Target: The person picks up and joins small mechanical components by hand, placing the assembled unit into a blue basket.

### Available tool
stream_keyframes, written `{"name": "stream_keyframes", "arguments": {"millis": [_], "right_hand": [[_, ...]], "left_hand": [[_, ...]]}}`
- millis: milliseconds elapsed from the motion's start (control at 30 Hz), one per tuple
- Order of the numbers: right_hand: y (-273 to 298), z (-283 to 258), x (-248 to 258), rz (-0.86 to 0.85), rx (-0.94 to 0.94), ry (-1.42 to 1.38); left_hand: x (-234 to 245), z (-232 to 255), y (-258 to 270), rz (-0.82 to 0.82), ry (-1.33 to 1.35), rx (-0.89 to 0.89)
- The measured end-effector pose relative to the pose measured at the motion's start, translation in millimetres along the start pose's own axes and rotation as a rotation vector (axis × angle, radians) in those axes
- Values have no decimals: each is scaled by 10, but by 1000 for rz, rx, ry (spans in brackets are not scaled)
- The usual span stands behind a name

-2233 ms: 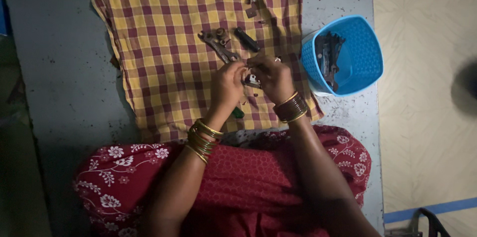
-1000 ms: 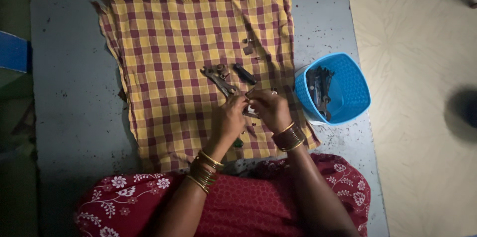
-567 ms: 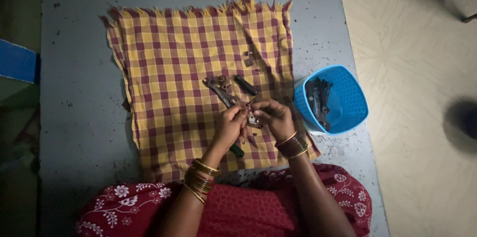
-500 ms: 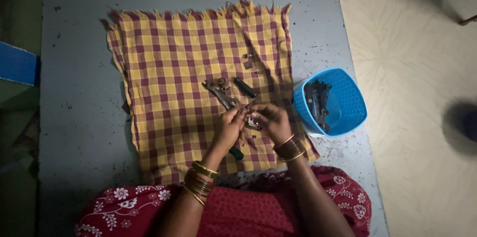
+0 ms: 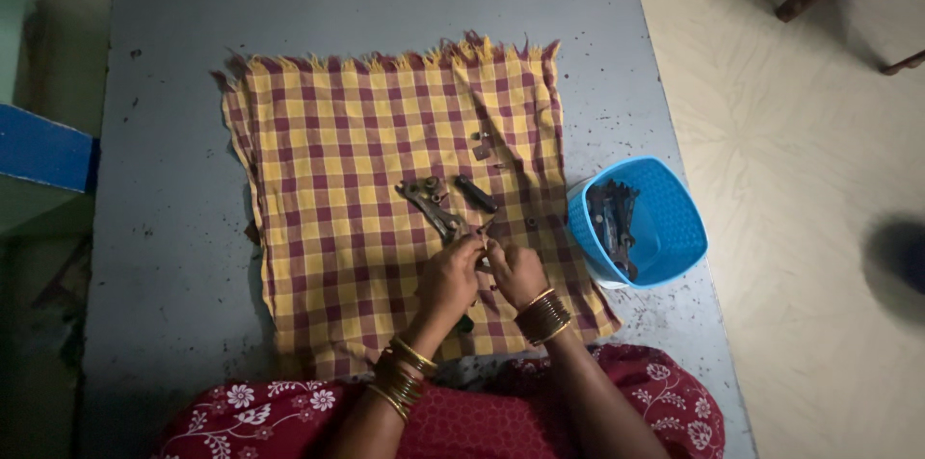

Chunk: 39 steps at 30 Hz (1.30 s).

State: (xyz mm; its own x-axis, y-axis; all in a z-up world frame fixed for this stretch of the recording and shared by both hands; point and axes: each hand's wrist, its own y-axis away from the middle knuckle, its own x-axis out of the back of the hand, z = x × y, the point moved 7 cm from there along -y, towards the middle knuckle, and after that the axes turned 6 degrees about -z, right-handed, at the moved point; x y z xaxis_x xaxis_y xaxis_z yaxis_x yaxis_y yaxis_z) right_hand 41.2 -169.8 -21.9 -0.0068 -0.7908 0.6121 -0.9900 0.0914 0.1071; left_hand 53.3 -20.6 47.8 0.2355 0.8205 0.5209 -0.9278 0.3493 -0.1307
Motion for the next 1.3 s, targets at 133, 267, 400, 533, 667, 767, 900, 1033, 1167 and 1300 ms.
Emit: {"name": "stream_keyframes", "arguments": {"millis": [133,267,400,533,667,767,900,1033,1167,1300], "right_hand": [[15,-191,123,-46,-76,-114],[81,-562,161,0,120,-135],[128,-743,155,2,268,-44],[132,-789,202,-43,298,-113],[148,-902,303,8,414,-77],[80,-793,344,9,297,-186],[70,-699,426,19,348,-291],[31,-496,264,-69,133,-589],[50,-526,279,-36,95,-341],[34,-598,296,53,327,-66]], "left_hand": [[-41,-103,3,-34,37,111],[-190,-400,15,-75,385,344],[-184,-566,10,-6,467,330],[-151,-597,-20,31,529,360],[-125,-567,35,-44,630,589],[-94,-496,17,-45,685,549],[-164,-545,-32,-37,759,410],[-202,-614,-61,-54,613,400],[-109,-319,-68,-153,247,376],[86,54,-106,-20,113,47]]}}
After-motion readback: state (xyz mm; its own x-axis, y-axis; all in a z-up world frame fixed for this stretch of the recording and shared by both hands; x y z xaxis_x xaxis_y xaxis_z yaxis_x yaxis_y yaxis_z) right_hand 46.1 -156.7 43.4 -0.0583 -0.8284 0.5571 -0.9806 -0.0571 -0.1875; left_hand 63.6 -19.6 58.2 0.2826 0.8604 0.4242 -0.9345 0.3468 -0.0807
